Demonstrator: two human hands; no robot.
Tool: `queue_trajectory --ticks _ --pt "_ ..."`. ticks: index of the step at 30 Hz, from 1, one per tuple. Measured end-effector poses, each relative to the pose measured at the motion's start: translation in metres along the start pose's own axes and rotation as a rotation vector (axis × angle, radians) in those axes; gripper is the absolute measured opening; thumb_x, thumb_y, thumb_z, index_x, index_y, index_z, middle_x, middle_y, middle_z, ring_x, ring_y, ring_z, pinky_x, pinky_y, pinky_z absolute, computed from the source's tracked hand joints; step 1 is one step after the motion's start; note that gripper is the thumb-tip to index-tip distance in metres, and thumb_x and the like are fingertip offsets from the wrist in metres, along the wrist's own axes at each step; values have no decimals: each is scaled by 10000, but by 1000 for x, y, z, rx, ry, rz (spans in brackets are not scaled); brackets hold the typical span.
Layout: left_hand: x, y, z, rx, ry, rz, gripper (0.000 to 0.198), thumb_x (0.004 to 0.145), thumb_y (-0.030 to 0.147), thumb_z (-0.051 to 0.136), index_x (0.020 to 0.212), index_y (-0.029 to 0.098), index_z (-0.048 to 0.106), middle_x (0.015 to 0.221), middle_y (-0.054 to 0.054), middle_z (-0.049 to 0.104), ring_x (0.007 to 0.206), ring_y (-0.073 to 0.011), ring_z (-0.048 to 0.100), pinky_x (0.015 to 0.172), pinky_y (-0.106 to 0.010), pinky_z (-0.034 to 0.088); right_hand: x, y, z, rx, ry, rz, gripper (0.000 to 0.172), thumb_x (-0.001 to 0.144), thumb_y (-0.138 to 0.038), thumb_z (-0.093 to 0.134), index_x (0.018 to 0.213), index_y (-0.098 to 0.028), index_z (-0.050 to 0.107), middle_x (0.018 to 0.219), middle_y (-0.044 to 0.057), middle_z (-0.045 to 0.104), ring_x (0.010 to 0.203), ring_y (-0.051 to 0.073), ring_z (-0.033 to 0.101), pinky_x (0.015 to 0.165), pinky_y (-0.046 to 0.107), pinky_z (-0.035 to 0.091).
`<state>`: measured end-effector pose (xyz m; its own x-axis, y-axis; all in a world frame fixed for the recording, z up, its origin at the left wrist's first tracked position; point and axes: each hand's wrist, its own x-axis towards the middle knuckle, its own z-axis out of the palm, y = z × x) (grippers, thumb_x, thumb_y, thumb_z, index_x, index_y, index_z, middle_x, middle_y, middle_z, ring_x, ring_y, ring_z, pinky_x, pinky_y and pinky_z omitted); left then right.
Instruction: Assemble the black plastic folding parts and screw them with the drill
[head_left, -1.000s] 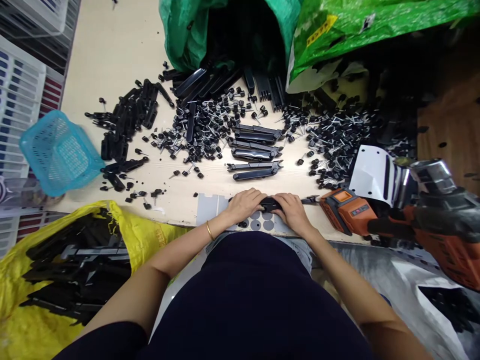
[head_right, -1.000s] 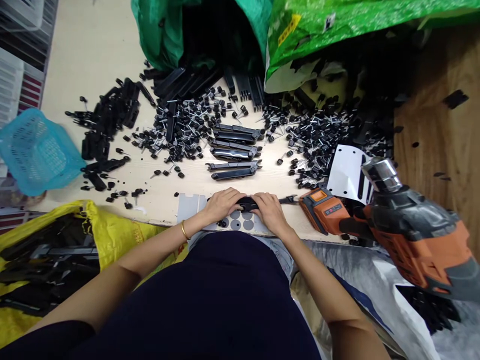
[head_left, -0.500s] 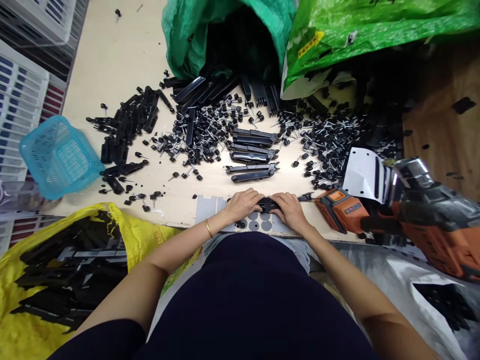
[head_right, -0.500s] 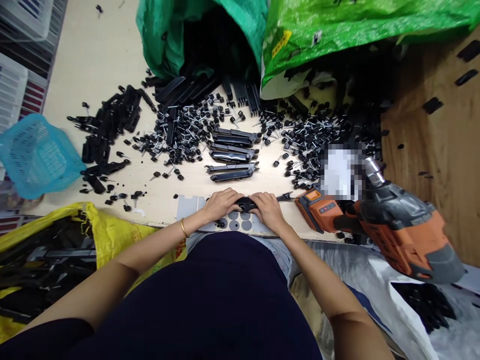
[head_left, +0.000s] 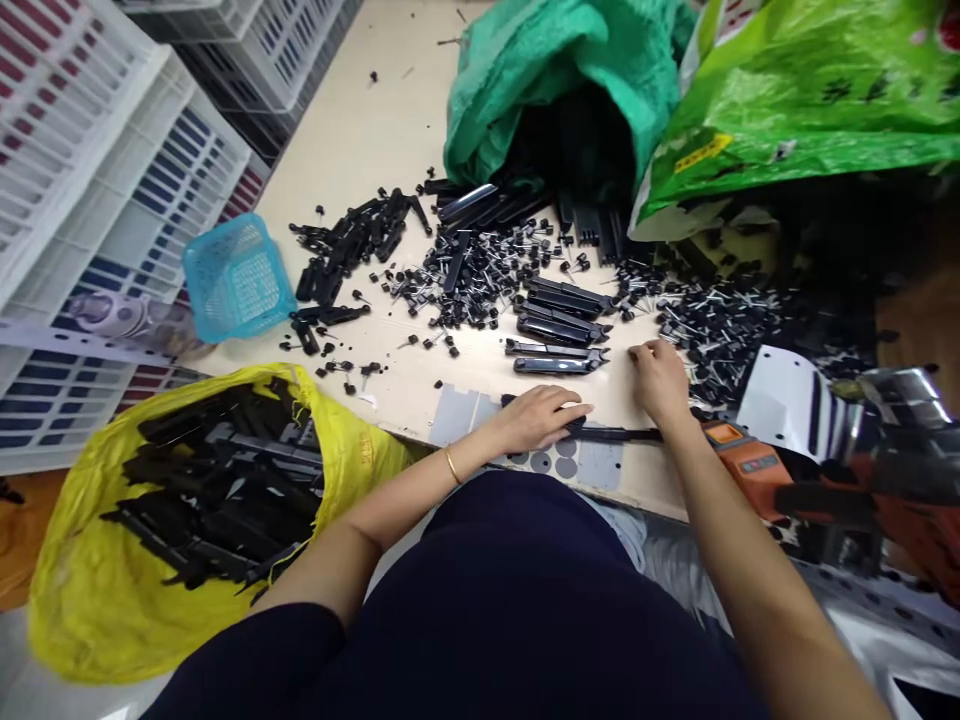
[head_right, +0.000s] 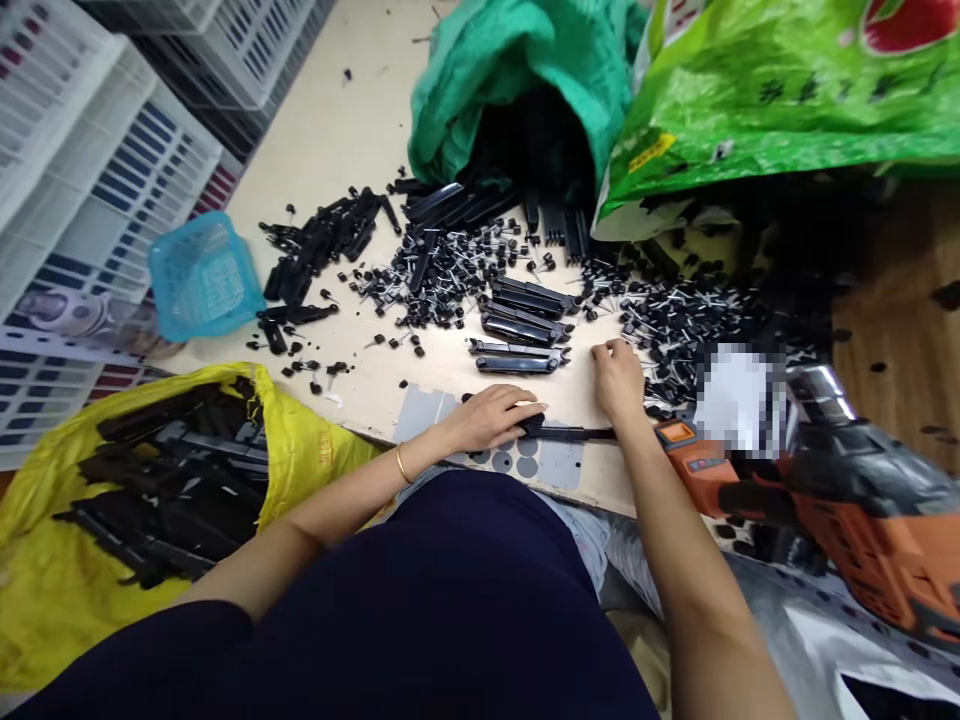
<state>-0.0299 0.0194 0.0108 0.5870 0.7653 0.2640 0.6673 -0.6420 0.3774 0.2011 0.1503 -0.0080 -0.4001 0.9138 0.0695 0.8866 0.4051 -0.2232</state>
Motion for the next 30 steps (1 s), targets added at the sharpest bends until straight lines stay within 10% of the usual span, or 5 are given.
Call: queue_trajectory --ticks 7,13,18,23,30 --pt "-62 -62 -46 141 212 -820 424 787 -6 420 1151 160 560 1097 -108 554 1043 -227 523 893 -361 473 -38 -30 -30 723 285 330 254 832 -348 534 994 -174 624 771 35 620 647 152 573 659 326 495" --pt "-84 -104 -47 120 118 -823 211 806 94 487 936 177 632 966 -95 583 992 -252 535 876 -380 464 -90 -79 -19 1042 71 426 273 782 -401 606 918 -166 634 687 5 614 599 129 568 601 289 495" --pt "-75 -73 -43 -249 432 -846 133 799 214 579 922 169 602 871 -49 621 846 -177 596 805 -321 496 -97 -87 0 844 163 389 286 842 -426 542 944 -172 623 796 53 660 669 164 595 642 323 509" --pt "-60 -28 -23 -863 561 -910 293 782 294 622 1035 163 556 768 1 613 695 -114 635 702 -249 523 -99 -88 -10 449 88 -37 225 909 -361 474 960 -191 613 881 91 643 799 211 595 757 357 487" --pt "-56 -17 -7 -793 599 -916 228 765 250 650 959 145 592 816 -27 645 734 -119 633 695 -242 533 -93 -90 -4 85 -21 -69 221 918 -343 450 830 -188 581 808 105 616 809 252 534 706 360 430"
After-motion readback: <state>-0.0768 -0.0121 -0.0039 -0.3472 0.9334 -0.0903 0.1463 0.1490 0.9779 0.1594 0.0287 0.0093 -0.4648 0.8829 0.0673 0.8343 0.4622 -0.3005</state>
